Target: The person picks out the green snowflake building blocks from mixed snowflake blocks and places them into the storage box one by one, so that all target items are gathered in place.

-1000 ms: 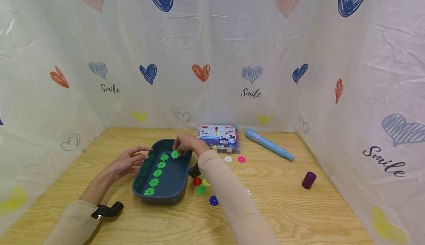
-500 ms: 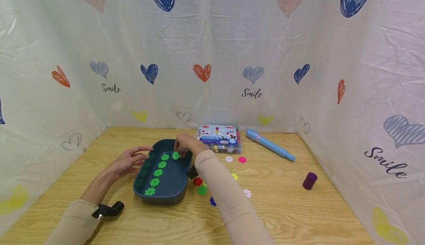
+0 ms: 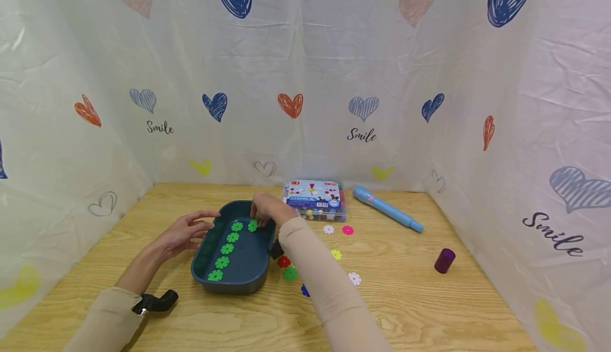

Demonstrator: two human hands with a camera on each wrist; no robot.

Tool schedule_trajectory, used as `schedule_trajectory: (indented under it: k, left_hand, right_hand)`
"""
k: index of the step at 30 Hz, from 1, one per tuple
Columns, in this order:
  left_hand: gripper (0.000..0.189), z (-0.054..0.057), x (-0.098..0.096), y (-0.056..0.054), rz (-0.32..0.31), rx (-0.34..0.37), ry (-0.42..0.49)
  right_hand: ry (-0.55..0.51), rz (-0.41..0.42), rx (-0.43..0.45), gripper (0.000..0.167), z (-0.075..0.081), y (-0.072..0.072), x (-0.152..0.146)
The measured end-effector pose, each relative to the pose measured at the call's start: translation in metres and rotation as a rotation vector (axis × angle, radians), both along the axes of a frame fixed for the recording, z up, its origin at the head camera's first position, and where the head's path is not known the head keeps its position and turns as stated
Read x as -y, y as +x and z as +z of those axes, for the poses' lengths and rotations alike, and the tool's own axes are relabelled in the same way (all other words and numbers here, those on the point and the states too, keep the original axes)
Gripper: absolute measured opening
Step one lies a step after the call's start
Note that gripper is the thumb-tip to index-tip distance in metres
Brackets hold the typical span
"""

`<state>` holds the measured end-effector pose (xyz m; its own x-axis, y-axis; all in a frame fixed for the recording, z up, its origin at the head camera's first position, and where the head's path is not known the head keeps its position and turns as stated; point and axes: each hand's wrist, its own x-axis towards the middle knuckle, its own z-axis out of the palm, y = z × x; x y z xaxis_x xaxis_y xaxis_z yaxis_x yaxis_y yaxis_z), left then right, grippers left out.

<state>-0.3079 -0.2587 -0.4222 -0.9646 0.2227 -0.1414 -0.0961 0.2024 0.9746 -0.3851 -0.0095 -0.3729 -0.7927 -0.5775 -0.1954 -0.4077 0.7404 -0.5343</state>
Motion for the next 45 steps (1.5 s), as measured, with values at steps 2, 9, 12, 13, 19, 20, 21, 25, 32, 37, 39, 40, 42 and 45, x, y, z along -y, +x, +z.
schedule_trajectory:
  k: [2,9,12,13,19,20,21,25,32,37,39,40,42,45]
  left_hand:
    - [0.051,0.0,0.0,0.0,-0.002,-0.002,0.001]
    - [0.05,0.0,-0.001,0.001,-0.009,0.002,0.007]
    - [0.05,0.0,-0.001,0.001,-0.011,-0.002,0.011]
    - [0.051,0.0,-0.001,0.001,-0.015,-0.007,0.01]
    - [0.052,-0.001,0.0,0.002,-0.01,-0.001,0.01]
    - [0.051,-0.001,-0.001,0.002,-0.01,0.0,0.009]
    - [0.051,-0.001,-0.001,0.002,-0.012,0.001,0.007]
    - [0.05,-0.001,-0.002,0.002,-0.016,0.006,-0.001]
    - [0.049,0.0,-0.002,0.001,-0.001,-0.01,-0.019]
    - [0.048,0.0,-0.001,0.001,0.015,0.003,-0.023]
    - [0.047,0.0,-0.002,0.001,0.018,0.006,-0.021]
    - [0.047,0.001,-0.002,0.001,0.013,0.007,-0.02]
    - [0.047,0.001,-0.003,0.001,0.009,0.011,-0.012]
    - [0.048,0.002,-0.002,0.001,0.001,0.012,-0.006]
  right_hand:
    - [0.004,0.002,0.002,0.021,0.002,-0.001,-0.001]
    - [-0.044,0.073,-0.006,0.022,0.015,-0.004,-0.013]
    - [-0.092,0.103,-0.005,0.023,0.026,-0.004,-0.023]
    - [-0.108,0.111,-0.007,0.024,0.029,-0.004,-0.028]
    - [-0.156,0.149,-0.054,0.025,0.036,-0.009,-0.063]
    - [-0.153,0.153,-0.069,0.025,0.035,-0.01,-0.07]
    - [-0.151,0.158,-0.086,0.025,0.034,-0.01,-0.078]
    - [-0.132,0.161,-0.113,0.024,0.029,-0.007,-0.106]
    - [-0.087,0.182,-0.125,0.024,0.018,0.002,-0.141]
    - [-0.082,0.197,-0.088,0.026,0.004,0.01,-0.159]
    - [-0.081,0.194,-0.064,0.026,-0.002,0.013,-0.166]
    - [-0.082,0.191,-0.056,0.026,-0.005,0.015,-0.169]
    - [-0.078,0.192,-0.057,0.026,-0.01,0.018,-0.174]
    - [-0.057,0.215,-0.103,0.024,-0.018,0.022,-0.182]
